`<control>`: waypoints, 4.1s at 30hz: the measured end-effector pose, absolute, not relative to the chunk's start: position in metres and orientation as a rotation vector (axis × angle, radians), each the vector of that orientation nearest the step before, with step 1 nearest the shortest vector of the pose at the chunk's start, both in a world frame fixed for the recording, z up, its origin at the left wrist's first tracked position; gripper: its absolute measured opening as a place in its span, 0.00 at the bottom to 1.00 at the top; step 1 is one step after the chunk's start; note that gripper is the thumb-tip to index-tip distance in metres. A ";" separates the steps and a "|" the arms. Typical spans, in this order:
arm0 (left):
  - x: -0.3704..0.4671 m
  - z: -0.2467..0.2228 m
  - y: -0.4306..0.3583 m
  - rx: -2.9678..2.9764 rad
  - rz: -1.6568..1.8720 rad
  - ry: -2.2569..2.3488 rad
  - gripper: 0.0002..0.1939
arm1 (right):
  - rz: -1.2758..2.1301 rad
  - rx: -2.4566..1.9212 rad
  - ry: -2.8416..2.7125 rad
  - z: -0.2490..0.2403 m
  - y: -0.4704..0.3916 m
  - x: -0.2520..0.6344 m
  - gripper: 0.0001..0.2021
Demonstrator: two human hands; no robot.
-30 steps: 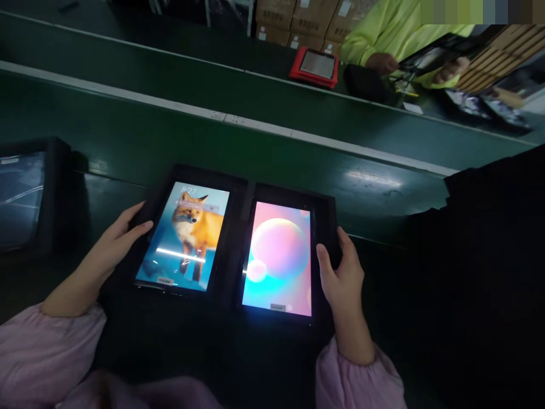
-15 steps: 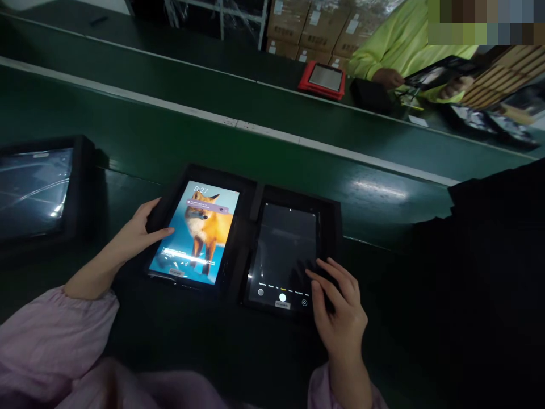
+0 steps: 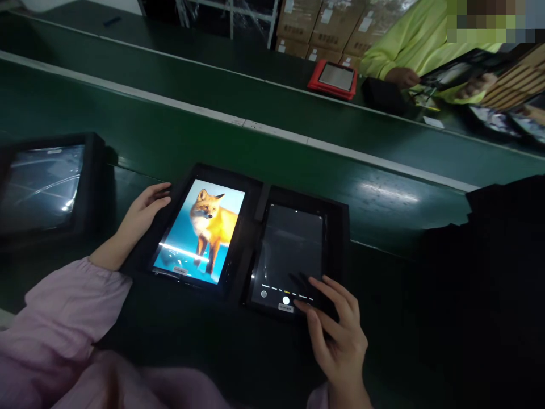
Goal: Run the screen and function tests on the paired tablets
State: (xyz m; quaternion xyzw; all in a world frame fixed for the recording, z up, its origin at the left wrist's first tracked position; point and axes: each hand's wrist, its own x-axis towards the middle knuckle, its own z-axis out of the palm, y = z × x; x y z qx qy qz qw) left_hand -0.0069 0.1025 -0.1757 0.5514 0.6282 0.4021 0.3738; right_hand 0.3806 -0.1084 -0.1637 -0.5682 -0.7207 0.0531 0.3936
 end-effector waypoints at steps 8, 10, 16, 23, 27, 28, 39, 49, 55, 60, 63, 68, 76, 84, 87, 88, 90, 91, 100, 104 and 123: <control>0.004 -0.163 0.103 1.303 1.091 1.710 0.19 | 0.234 -1.405 -1.988 -0.162 -0.116 0.377 0.12; 0.005 -0.161 0.103 1.295 1.080 1.745 0.17 | 0.171 -1.464 -2.000 -0.165 -0.114 0.375 0.10; 0.005 -0.161 0.102 1.308 1.072 1.752 0.16 | 0.039 -1.660 -1.854 -0.174 -0.112 0.373 0.11; 0.006 -0.160 0.102 1.304 1.058 1.781 0.15 | 0.067 -1.606 -1.819 -0.172 -0.113 0.372 0.10; 0.006 -0.160 0.101 1.306 1.055 1.779 0.15 | 0.095 -1.580 -1.859 -0.171 -0.113 0.372 0.10; 0.006 -0.160 0.101 1.304 1.052 1.777 0.15 | 0.105 -1.571 -1.872 -0.170 -0.114 0.372 0.10; 0.004 -0.162 0.102 1.325 1.046 1.781 0.15 | 0.209 -1.450 -1.980 -0.166 -0.116 0.375 0.12; 0.002 -0.164 0.103 1.354 1.053 1.783 0.14 | 0.090 -1.606 -1.877 -0.173 -0.116 0.372 0.12; 0.004 -0.162 0.102 1.335 1.055 1.790 0.14 | 0.158 -1.477 -1.929 -0.165 -0.116 0.373 0.11; 0.004 -0.161 0.101 1.313 1.035 1.796 0.15 | 0.163 -1.492 -1.995 -0.168 -0.115 0.374 0.11; 0.004 -0.162 0.102 1.317 1.040 1.802 0.14 | 0.079 -1.594 -1.958 -0.173 -0.114 0.372 0.10; 0.004 -0.163 0.103 1.326 1.049 1.812 0.14 | -0.011 -1.670 -1.911 -0.176 -0.113 0.370 0.11; 0.005 -0.161 0.103 1.323 1.036 1.810 0.15 | 0.039 -1.676 -1.881 -0.177 -0.114 0.371 0.11; 0.004 -0.162 0.103 1.338 1.023 1.819 0.14 | 0.042 -1.729 -1.956 -0.176 -0.116 0.371 0.14; 0.004 -0.162 0.103 1.345 1.026 1.822 0.14 | 0.036 -1.740 -1.989 -0.175 -0.116 0.370 0.14; 0.004 -0.162 0.103 1.347 1.029 1.823 0.14 | 0.019 -1.743 -1.984 -0.176 -0.115 0.370 0.14; 0.004 -0.161 0.103 1.346 1.031 1.828 0.14 | -0.055 -1.767 -1.911 -0.179 -0.114 0.368 0.13; 0.004 -0.161 0.103 1.344 1.029 1.829 0.14 | -0.104 -1.794 -1.839 -0.180 -0.114 0.367 0.12; 0.005 -0.161 0.103 1.318 1.023 1.826 0.14 | -0.297 -1.831 -1.669 -0.180 -0.107 0.366 0.08; 0.005 -0.160 0.102 1.310 1.017 1.819 0.14 | -0.187 -1.742 -1.852 -0.170 -0.097 0.363 0.10; 0.007 -0.156 0.098 1.302 0.973 1.831 0.13 | 0.084 -1.666 -1.951 -0.170 -0.078 0.343 0.13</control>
